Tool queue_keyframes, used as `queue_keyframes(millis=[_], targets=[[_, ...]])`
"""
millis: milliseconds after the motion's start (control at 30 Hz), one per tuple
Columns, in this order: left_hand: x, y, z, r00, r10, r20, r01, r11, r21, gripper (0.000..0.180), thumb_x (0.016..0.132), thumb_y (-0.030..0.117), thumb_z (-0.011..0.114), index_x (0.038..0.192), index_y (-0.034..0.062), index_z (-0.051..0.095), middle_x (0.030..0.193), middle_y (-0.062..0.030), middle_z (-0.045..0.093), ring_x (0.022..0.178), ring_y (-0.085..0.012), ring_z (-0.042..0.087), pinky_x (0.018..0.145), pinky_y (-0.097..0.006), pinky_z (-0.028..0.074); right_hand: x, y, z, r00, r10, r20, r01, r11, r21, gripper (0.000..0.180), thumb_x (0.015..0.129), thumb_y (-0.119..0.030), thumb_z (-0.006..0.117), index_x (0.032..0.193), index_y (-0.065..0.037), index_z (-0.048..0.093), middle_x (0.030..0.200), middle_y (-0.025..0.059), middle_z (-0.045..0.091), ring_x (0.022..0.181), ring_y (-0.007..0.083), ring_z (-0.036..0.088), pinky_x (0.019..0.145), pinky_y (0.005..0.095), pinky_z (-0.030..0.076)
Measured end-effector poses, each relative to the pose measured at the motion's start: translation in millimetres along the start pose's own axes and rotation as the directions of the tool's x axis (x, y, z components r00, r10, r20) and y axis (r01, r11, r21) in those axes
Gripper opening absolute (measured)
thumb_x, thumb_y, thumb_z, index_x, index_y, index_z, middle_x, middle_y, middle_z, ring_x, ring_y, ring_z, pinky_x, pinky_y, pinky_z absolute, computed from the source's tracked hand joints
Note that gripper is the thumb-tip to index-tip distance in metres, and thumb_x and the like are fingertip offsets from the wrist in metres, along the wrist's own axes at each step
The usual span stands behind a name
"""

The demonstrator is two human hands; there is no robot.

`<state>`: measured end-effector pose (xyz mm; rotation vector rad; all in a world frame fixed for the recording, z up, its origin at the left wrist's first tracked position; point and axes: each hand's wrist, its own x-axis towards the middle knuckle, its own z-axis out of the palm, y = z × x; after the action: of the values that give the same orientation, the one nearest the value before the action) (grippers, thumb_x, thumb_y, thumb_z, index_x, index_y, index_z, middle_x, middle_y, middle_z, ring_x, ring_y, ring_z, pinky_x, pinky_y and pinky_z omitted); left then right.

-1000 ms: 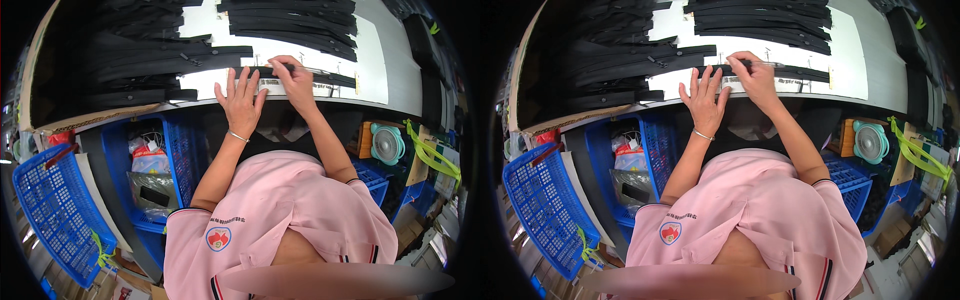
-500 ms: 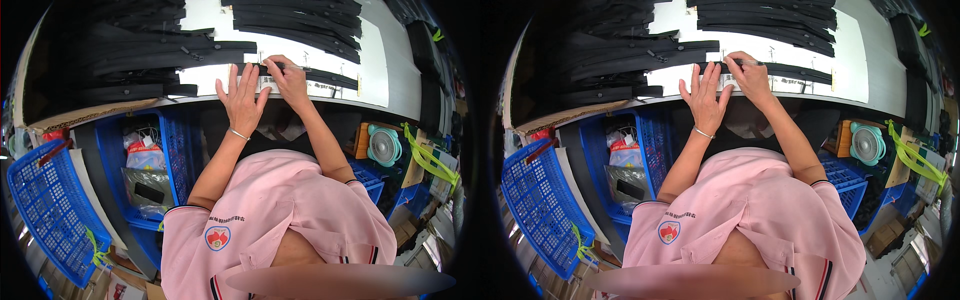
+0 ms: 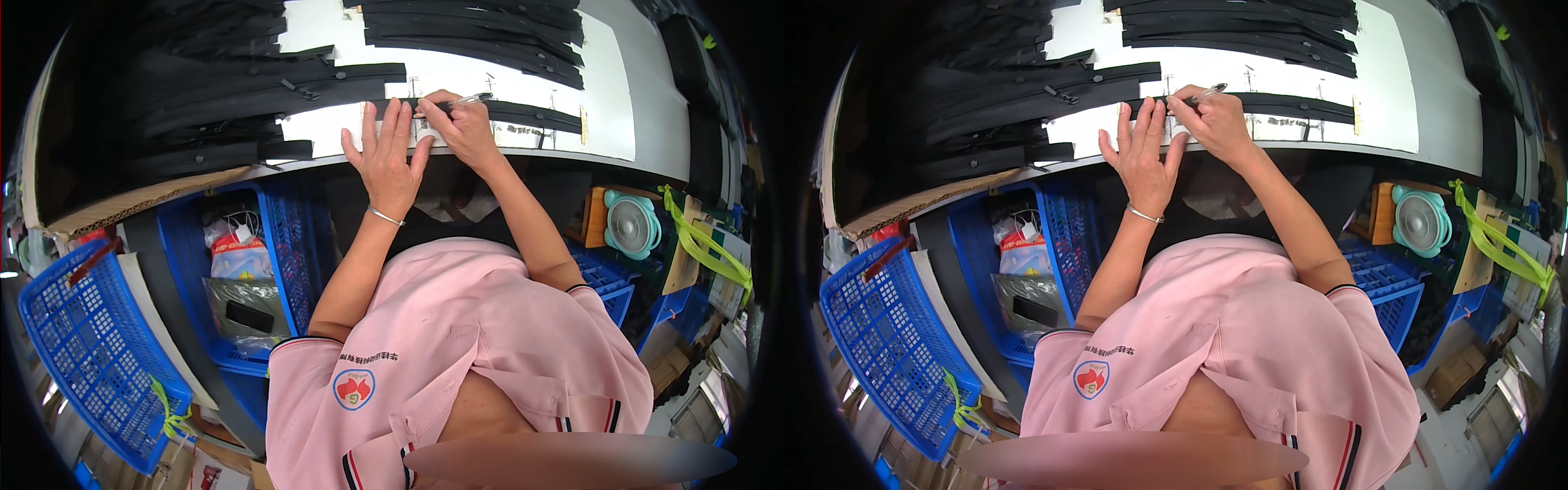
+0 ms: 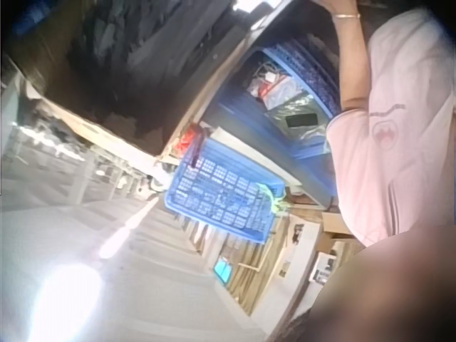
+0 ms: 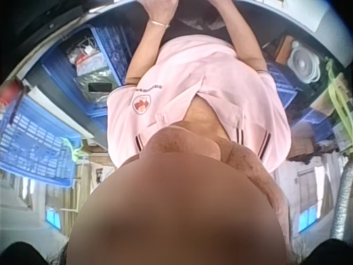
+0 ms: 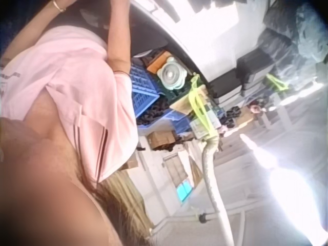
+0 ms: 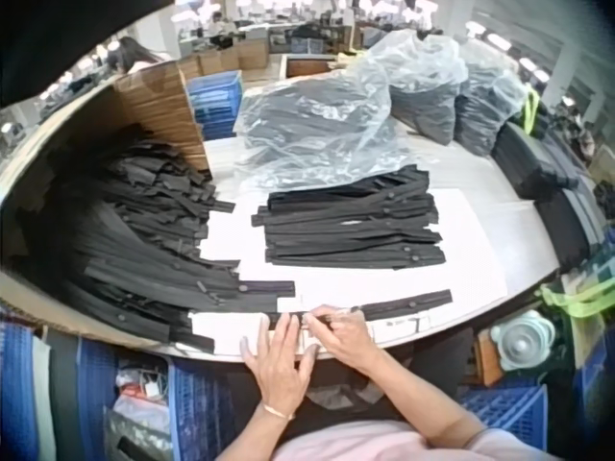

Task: The recorder uses a pen and a guide on a table to mark specific points on black zippers.

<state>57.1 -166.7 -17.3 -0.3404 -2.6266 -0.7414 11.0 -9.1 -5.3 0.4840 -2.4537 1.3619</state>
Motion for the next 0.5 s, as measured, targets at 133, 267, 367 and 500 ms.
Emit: queue_keyframes(millis=[133, 267, 367, 500], targets=[[-0.3, 0.5, 0.2, 1.000, -0.005, 0.007, 0.005, 1.000, 0.010, 0.057, 0.090, 0.035, 0.076, 0.140, 0.0129, 0.063, 0.146, -0.0014, 0.059, 0.148, -0.0298, 0.039, 0.120, -0.058, 0.009, 0.0, 1.3, 0.3, 1.000, -0.024, 0.003, 0.024, 0.998, -0.059, 0.013, 0.091, -0.010, 0.066, 0.096, -0.007, 0.077, 0.092, 0.0022, 0.075, 0.061, 0.0181, 0.065, 0.053, 0.0278, 0.048], [-0.2, 1.1, -0.6, 0.999, -0.028, 0.024, 0.028, 1.000, 0.013, 0.059, 0.090, 0.035, 0.076, 0.144, 0.0160, 0.061, 0.148, 0.0007, 0.059, 0.149, -0.0278, 0.038, 0.121, -0.056, 0.008, -0.6, -1.6, -5.9, 0.998, -0.023, 0.057, 0.025, 0.999, -0.035, 0.012, 0.092, -0.007, 0.065, 0.098, -0.005, 0.076, 0.091, 0.0031, 0.075, 0.063, 0.0179, 0.066, 0.055, 0.0286, 0.050], [-0.3, 0.7, -1.9, 1.000, -0.005, 0.022, 0.005, 1.000, 0.027, 0.056, 0.091, 0.037, 0.075, 0.139, 0.0106, 0.064, 0.146, -0.0030, 0.060, 0.148, -0.0311, 0.038, 0.121, -0.058, 0.008, -1.9, -23.7, -32.0, 0.970, 0.243, -0.030, -0.230, 0.947, 0.223, 0.020, 0.100, -0.008, 0.059, 0.090, 0.003, 0.072, 0.082, 0.0032, 0.073, 0.068, 0.0062, 0.059, 0.062, 0.0238, 0.048], [-0.6, 0.5, -2.2, 1.000, 0.010, 0.016, -0.011, 0.998, 0.058, 0.055, 0.092, 0.037, 0.074, 0.139, 0.0103, 0.064, 0.146, -0.0032, 0.060, 0.149, -0.0313, 0.038, 0.121, -0.057, 0.007, -14.5, -3.9, -66.5, 0.919, 0.309, -0.245, -0.270, 0.946, 0.181, 0.021, 0.102, -0.013, 0.059, 0.095, 0.001, 0.073, 0.079, 0.0046, 0.071, 0.066, 0.0061, 0.058, 0.061, 0.0233, 0.046]])
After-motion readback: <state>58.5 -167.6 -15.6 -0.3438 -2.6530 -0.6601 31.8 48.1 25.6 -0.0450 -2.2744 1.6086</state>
